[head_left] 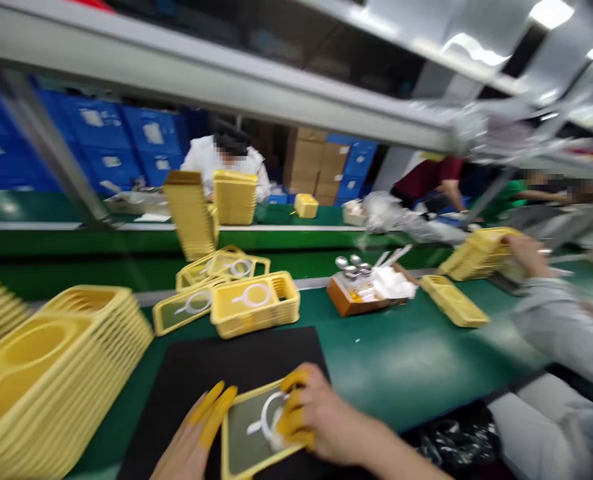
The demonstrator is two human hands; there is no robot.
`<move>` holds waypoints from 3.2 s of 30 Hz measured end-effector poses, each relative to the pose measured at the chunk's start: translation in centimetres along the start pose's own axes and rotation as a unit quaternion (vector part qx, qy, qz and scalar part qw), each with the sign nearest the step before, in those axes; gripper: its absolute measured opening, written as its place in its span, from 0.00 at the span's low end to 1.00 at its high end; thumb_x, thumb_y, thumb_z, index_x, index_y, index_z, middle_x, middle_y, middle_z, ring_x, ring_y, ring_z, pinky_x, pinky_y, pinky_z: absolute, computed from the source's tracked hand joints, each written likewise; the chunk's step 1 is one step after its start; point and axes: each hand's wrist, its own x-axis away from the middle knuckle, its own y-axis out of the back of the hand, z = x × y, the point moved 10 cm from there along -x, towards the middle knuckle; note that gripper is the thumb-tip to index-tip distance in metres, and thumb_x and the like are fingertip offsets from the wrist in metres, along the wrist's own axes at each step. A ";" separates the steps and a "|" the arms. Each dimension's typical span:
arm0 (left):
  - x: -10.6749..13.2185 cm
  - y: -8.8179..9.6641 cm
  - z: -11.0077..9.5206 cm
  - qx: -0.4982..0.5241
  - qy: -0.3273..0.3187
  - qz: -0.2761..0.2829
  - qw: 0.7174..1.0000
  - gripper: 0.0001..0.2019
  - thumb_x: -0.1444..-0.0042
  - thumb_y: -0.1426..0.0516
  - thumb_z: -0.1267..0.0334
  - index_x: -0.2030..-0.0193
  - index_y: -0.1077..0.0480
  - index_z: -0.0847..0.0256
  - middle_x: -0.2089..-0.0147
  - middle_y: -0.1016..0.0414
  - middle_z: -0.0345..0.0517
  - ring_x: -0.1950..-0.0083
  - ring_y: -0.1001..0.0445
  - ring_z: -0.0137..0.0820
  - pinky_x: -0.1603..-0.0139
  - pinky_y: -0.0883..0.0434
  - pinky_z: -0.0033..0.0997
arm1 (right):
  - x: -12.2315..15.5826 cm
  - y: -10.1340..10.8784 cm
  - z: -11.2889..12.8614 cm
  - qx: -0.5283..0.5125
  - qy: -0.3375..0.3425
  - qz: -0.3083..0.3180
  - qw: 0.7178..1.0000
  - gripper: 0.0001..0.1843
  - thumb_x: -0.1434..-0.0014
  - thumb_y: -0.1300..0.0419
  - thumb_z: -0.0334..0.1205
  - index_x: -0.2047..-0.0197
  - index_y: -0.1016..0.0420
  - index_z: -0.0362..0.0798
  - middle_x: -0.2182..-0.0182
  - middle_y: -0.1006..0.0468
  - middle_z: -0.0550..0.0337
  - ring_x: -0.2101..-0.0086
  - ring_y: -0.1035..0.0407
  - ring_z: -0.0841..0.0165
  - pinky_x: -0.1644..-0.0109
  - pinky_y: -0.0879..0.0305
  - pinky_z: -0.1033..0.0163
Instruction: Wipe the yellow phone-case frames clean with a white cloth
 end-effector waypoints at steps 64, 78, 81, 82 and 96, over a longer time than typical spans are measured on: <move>1.3 0.2 -2.1 0.044 0.054 0.085 0.994 0.54 0.58 0.43 0.33 0.32 0.62 0.59 0.36 0.44 0.61 0.35 0.47 0.52 0.37 0.46 0.58 | 2.9 -0.6 -6.3 -0.190 -0.207 -0.192 0.940 0.06 0.47 0.37 0.39 0.63 0.22 0.53 0.63 0.23 0.57 0.57 0.32 0.60 0.50 0.37 0.50; 0.7 -0.6 -1.3 0.016 0.117 0.075 0.990 0.56 0.61 0.38 0.39 0.33 0.62 0.64 0.43 0.35 0.58 0.38 0.42 0.49 0.35 0.48 0.57 | -2.3 -1.2 -1.4 0.129 -0.049 -0.125 0.982 0.07 0.45 0.45 0.32 0.66 0.26 0.49 0.69 0.26 0.55 0.59 0.36 0.57 0.47 0.47 0.43; 0.9 -0.7 -1.2 0.015 0.125 0.083 0.989 0.55 0.60 0.37 0.40 0.33 0.62 0.64 0.42 0.36 0.58 0.37 0.43 0.49 0.35 0.47 0.56 | -0.9 -1.4 -0.8 0.141 -0.060 -0.131 0.979 0.08 0.45 0.46 0.29 0.64 0.26 0.44 0.68 0.27 0.51 0.59 0.36 0.57 0.49 0.43 0.44; 0.9 -0.6 -1.2 0.015 0.125 0.085 0.988 0.54 0.59 0.38 0.41 0.33 0.62 0.64 0.42 0.36 0.57 0.37 0.43 0.49 0.35 0.47 0.56 | 0.2 -1.3 -0.4 0.132 -0.051 -0.132 0.981 0.09 0.45 0.46 0.29 0.62 0.27 0.44 0.66 0.27 0.51 0.58 0.36 0.56 0.49 0.42 0.45; -1.5 3.8 -4.1 -0.054 0.038 0.021 0.998 0.41 0.56 0.41 0.52 0.37 0.49 0.66 0.50 0.31 0.58 0.47 0.32 0.46 0.39 0.37 0.47 | 11.7 -3.5 -11.1 -0.297 -0.424 -0.389 0.762 0.20 0.55 0.33 0.48 0.60 0.24 0.48 0.66 0.22 0.56 0.60 0.29 0.56 0.58 0.31 0.54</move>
